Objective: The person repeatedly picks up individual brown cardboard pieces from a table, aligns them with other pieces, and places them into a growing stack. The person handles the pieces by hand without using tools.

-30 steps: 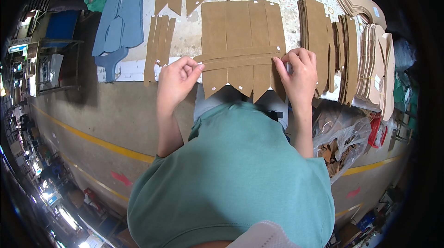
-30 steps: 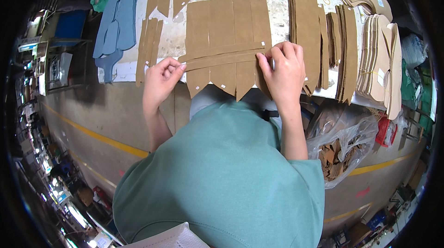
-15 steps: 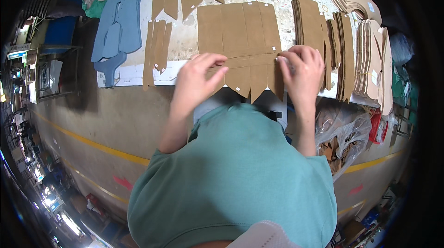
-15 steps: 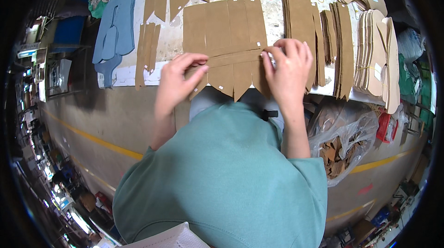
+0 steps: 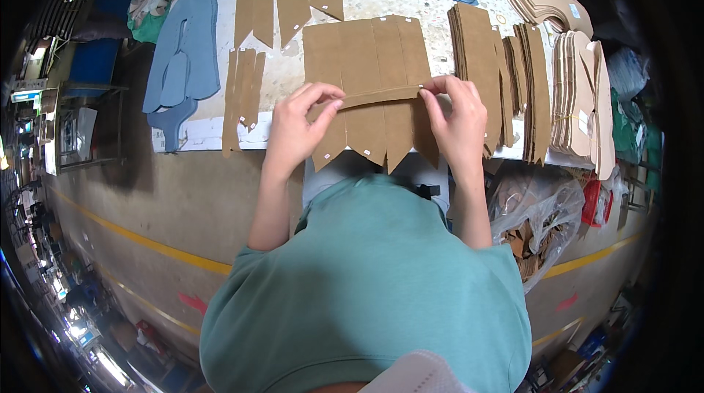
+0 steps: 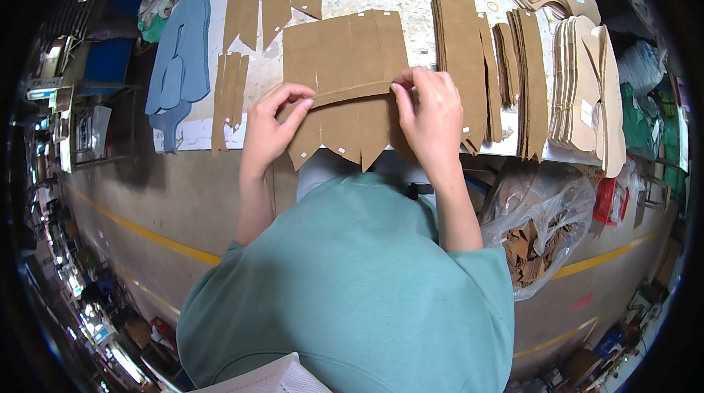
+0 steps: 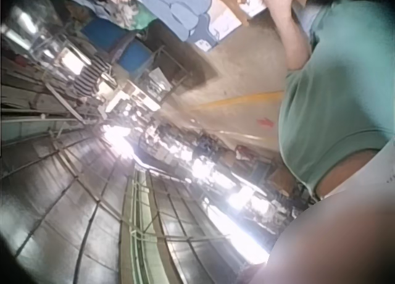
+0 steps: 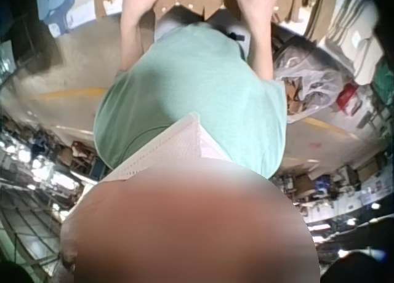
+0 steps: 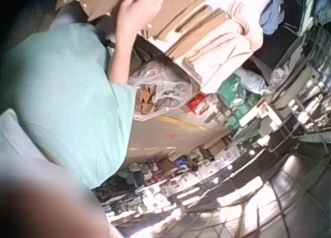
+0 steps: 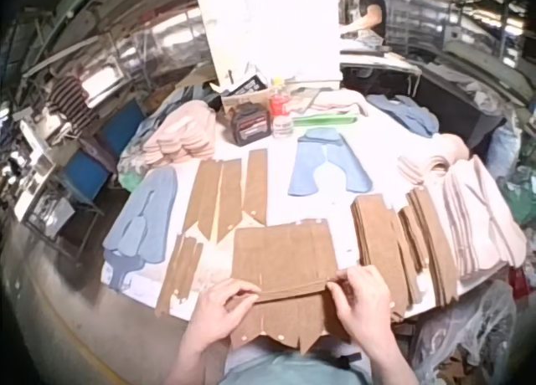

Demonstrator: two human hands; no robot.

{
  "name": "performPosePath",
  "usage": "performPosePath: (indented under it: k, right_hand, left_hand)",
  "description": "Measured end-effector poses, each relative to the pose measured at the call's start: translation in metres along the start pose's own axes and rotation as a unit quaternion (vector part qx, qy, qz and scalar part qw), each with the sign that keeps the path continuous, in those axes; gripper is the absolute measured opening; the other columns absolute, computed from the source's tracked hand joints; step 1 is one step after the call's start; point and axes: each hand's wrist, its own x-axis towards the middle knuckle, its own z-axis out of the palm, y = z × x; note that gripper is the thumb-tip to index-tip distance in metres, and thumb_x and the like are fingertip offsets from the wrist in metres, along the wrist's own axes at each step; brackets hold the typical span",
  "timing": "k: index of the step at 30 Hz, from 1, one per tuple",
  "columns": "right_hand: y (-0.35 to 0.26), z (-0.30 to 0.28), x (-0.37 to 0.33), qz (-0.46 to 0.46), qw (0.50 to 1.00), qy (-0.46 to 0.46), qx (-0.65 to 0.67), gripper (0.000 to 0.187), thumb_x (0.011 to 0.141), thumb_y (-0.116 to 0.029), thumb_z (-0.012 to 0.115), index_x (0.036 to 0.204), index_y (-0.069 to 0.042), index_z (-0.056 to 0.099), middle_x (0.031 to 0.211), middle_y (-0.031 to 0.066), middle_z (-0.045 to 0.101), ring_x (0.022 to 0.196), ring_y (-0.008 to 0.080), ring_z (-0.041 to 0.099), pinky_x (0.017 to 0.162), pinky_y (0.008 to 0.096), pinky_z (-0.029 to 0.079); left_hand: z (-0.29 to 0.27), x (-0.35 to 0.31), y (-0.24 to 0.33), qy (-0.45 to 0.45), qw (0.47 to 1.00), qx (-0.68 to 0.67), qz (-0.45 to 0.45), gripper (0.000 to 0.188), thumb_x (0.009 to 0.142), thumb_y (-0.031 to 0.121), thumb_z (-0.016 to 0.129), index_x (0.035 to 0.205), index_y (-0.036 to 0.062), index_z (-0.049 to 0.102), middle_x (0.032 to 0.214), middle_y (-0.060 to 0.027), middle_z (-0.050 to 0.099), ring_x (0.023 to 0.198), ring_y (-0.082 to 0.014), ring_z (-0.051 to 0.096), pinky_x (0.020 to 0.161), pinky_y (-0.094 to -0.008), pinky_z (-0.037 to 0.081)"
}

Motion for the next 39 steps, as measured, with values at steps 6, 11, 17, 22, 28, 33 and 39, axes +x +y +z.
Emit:
performPosePath:
  k: [6,11,17,22,28,33,39]
  right_hand:
    - [0.002,0.013,0.012,-0.013,0.996,-0.009,-0.091,0.008,0.082,-0.011,0.072,0.086,-0.006,0.067,0.083,0.0064,0.066,0.085,0.0261,0.06,0.074,0.0376,0.051]
    - [0.003,0.012,0.009,-0.011,0.993,-0.014,-0.115,0.008,0.082,-0.012,0.071,0.085,-0.006,0.066,0.087,0.0069,0.059,0.091,0.0258,0.056,0.076,0.0399,0.051]
    - [0.005,0.008,0.011,-0.047,0.99,-0.051,-0.125,0.012,0.082,-0.013,0.071,0.087,-0.005,0.065,0.089,0.0096,0.058,0.093,0.0281,0.056,0.08,0.0417,0.05]
    - [0.005,-0.004,0.018,-0.065,0.994,-0.088,-0.028,0.011,0.08,-0.011,0.071,0.086,-0.004,0.064,0.083,0.0099,0.064,0.086,0.0296,0.061,0.078,0.0411,0.051]
    - [-0.007,-0.021,0.031,-0.07,0.987,0.045,0.134,0.016,0.08,-0.013,0.074,0.095,-0.008,0.072,0.085,0.0049,0.07,0.081,0.0211,0.065,0.074,0.0339,0.052]
    - [-0.015,-0.019,0.036,-0.081,0.986,0.094,0.116,0.018,0.082,-0.015,0.075,0.098,-0.009,0.074,0.089,0.0038,0.07,0.081,0.0189,0.064,0.073,0.0308,0.051]
    - [-0.008,-0.042,0.048,-0.007,0.954,0.013,0.301,0.012,0.09,-0.011,0.07,0.098,-0.003,0.071,0.097,0.0042,0.067,0.089,0.0102,0.062,0.077,0.0231,0.05]
  left_hand:
    - [0.002,0.004,-0.002,-0.02,0.993,0.101,-0.049,0.012,0.086,0.006,0.068,0.096,0.0074,0.074,0.081,-0.0071,0.064,0.068,-0.0194,0.059,0.065,-0.0299,0.048]
    - [0.004,0.008,0.002,0.027,0.989,0.138,0.054,0.011,0.084,0.012,0.07,0.094,0.0106,0.074,0.087,-0.0067,0.062,0.084,-0.0245,0.058,0.076,-0.037,0.049]
    - [0.008,0.033,0.019,-0.055,0.992,0.037,0.107,0.016,0.09,0.011,0.062,0.101,0.0048,0.071,0.097,-0.0092,0.066,0.09,-0.0253,0.063,0.082,-0.0355,0.05]
    - [0.042,0.065,0.031,-0.167,0.971,-0.029,0.169,0.028,0.1,0.021,0.053,0.119,0.0013,0.063,0.103,-0.0093,0.068,0.095,-0.0229,0.066,0.086,-0.0327,0.051]
    - [0.045,0.081,0.043,-0.352,0.894,-0.275,0.036,0.034,0.108,0.033,0.04,0.107,0.0045,0.059,0.078,0.0013,0.055,0.069,-0.0052,0.05,0.064,-0.0212,0.043]
    - [0.031,0.078,0.06,-0.264,0.945,-0.179,0.069,0.033,0.108,0.03,0.038,0.1,0.0059,0.059,0.07,0.0054,0.047,0.06,-0.0027,0.039,0.054,-0.0198,0.033]
    - [0.031,0.07,0.082,-0.24,0.94,-0.242,0.025,0.035,0.105,0.028,0.043,0.09,0.0034,0.064,0.06,0.0043,0.046,0.056,-0.0039,0.038,0.052,-0.0244,0.033]
